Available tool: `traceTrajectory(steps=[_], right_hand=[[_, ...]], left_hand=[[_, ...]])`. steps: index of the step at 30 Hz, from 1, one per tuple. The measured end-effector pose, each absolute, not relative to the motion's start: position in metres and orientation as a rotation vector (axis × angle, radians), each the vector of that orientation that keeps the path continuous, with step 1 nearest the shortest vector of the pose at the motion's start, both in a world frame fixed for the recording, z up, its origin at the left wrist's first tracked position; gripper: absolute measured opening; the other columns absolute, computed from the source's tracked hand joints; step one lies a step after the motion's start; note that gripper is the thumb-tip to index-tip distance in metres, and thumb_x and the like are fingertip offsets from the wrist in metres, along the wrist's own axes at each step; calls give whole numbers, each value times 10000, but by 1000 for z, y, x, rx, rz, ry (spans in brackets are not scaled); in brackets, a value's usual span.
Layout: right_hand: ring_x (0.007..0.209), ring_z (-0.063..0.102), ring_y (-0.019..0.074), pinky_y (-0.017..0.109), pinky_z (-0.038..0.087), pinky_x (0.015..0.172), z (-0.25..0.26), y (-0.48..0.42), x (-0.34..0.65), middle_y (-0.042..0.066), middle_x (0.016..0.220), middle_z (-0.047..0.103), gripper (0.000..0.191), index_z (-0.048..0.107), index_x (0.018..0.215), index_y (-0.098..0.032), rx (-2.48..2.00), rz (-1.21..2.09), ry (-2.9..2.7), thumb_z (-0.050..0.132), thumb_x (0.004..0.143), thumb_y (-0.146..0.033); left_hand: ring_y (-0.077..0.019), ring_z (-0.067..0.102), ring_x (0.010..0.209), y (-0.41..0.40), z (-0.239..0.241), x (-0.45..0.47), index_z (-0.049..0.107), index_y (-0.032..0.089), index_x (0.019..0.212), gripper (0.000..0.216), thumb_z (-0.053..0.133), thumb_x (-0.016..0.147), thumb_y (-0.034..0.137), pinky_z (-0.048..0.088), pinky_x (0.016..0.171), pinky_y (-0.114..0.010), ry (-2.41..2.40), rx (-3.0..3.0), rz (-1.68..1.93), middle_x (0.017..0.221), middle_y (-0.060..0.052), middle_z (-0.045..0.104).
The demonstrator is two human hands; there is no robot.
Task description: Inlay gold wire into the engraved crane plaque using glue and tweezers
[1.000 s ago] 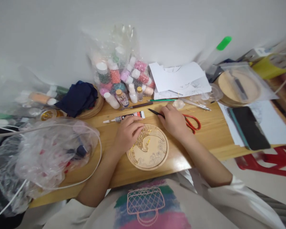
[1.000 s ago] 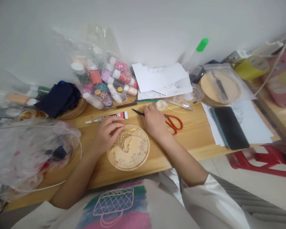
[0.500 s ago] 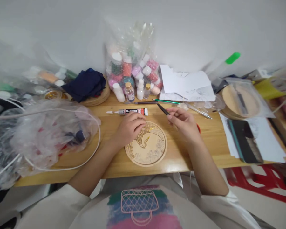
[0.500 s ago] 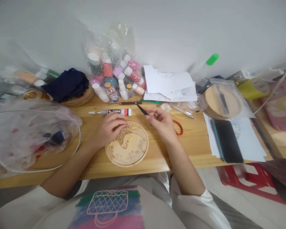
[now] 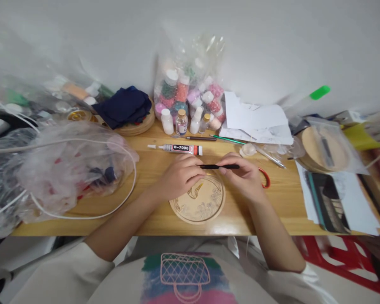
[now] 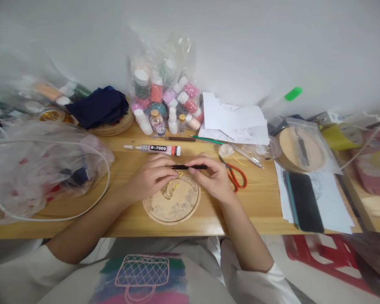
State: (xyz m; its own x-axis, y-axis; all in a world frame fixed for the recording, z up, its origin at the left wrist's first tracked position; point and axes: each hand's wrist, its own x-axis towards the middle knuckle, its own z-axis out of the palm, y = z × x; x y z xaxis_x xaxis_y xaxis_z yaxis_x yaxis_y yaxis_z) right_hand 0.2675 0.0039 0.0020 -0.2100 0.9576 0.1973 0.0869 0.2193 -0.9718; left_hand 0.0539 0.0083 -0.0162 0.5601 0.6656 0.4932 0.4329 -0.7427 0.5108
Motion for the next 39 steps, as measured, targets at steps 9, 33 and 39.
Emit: traceTrajectory(steps=[9,33,39], right_hand=[[793,730,147,281,613,753,-3,-2,251,8,880,782,163,763,906,-246,-1045,1251,-1495,787,759,-310],[860,738,138,255,608,807,1,-4,257,9,942,785,178,752,947,-236,-1011,1144,-1616,757,777,-181],[756,727,154,273,611,703,0,-5,264,6,845,778,120,761,892,-249,-1091,997,-1527,776,773,-246]], left_hand=[[-173,591,903,3,-11,57,675,175,886,147,542,947,190,516,838,-364,876,2429,1085,932,-60,659],[-147,621,894,4,-5,58,647,182,874,64,605,910,151,529,827,-325,847,2346,1120,922,-32,675],[-167,628,1018,3,-4,56,648,178,912,61,609,904,133,503,934,-373,876,2403,1117,1056,-67,688]])
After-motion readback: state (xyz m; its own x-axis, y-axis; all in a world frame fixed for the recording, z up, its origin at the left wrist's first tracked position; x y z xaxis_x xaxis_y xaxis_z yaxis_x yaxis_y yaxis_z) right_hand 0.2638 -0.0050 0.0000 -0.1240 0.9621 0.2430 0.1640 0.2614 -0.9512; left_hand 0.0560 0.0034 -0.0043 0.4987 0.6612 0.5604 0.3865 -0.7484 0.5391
